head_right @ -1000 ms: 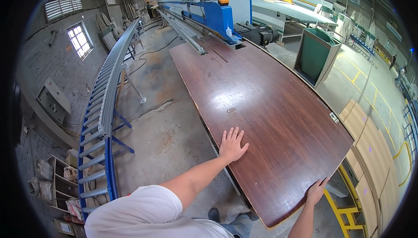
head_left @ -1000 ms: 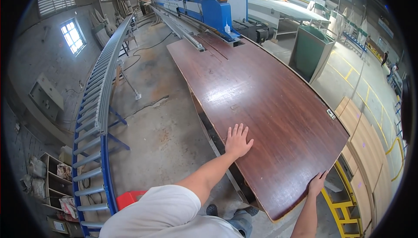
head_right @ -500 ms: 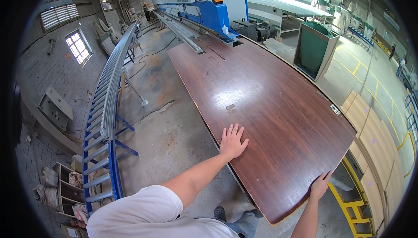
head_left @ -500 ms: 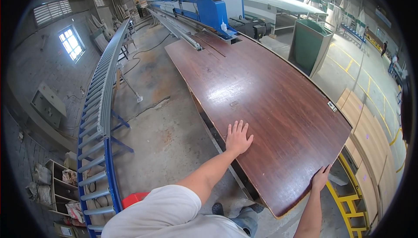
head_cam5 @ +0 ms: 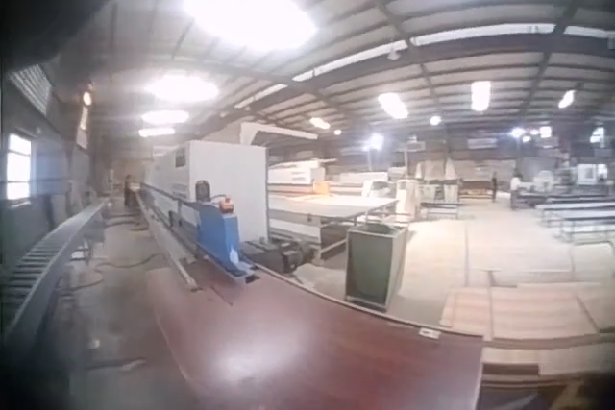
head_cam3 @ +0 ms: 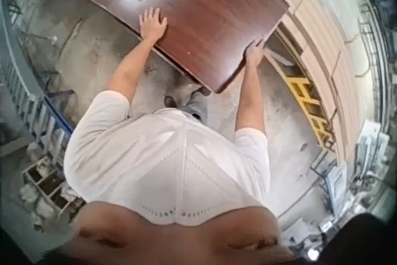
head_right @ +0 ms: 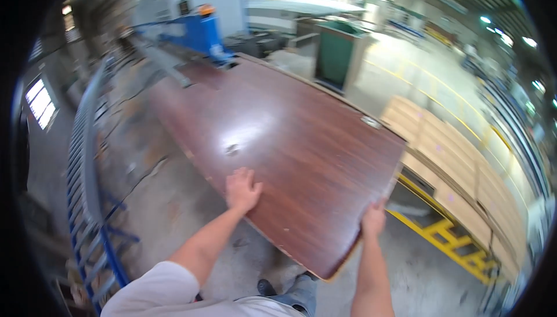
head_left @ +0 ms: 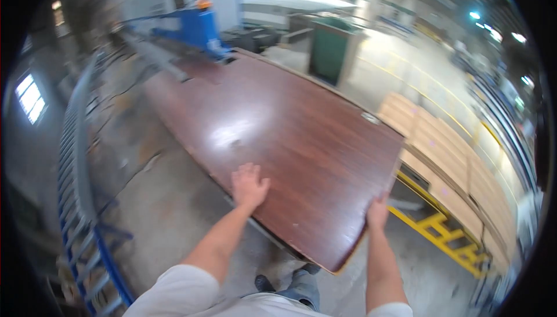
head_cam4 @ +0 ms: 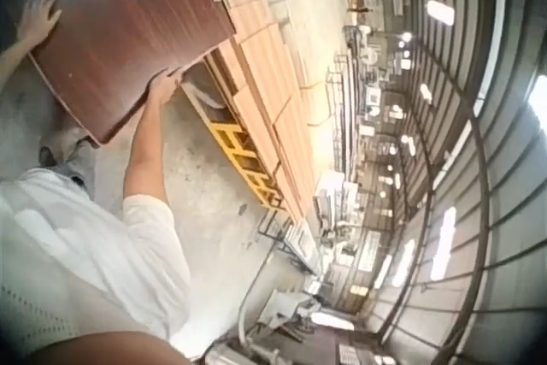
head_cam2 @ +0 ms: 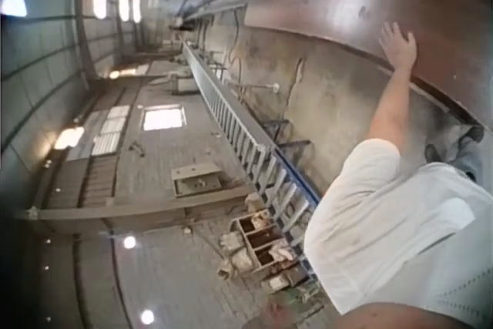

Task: Moving large wooden furniture panels from a processing machine to a roller conveyor belt.

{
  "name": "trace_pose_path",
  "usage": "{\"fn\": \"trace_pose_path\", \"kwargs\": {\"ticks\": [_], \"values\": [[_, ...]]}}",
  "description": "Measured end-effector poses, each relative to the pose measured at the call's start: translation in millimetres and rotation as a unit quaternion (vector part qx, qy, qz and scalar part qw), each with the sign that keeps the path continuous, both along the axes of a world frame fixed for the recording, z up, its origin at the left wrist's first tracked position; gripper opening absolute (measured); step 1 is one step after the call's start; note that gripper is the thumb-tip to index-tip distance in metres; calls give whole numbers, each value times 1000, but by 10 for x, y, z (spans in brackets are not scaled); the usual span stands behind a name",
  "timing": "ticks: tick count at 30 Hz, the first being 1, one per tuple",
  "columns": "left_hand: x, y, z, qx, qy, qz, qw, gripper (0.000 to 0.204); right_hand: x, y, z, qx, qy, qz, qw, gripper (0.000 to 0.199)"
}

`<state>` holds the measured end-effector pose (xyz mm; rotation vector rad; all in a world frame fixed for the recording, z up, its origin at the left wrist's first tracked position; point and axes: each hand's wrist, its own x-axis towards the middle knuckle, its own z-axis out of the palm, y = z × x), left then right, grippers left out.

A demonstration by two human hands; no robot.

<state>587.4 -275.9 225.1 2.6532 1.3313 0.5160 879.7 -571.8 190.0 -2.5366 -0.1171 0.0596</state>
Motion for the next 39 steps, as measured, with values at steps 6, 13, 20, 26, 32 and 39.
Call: {"fn": "trace_pose_path", "kwargs": {"ticks": [6,13,20,26,32,39], "values": [[25,17,-194,-21,36,33,999,61,-81,89,251,0,38,-20,999,56],[50,-9,-116,-22,37,33,999,60,-60,67,249,13,40,-17,999,56],[65,-21,-82,-22,39,26,999,59,-29,39,191,24,48,-16,998,56],[36,-36,-53,-21,53,27,998,59,-101,89,279,31,51,-20,998,54],[76,-62,-64,-34,58,19,998,58,-337,-101,50,-39,-125,51,990,57],[9,49,-195,-9,47,27,998,56,-1018,-250,57,-45,-127,70,988,53]]}}
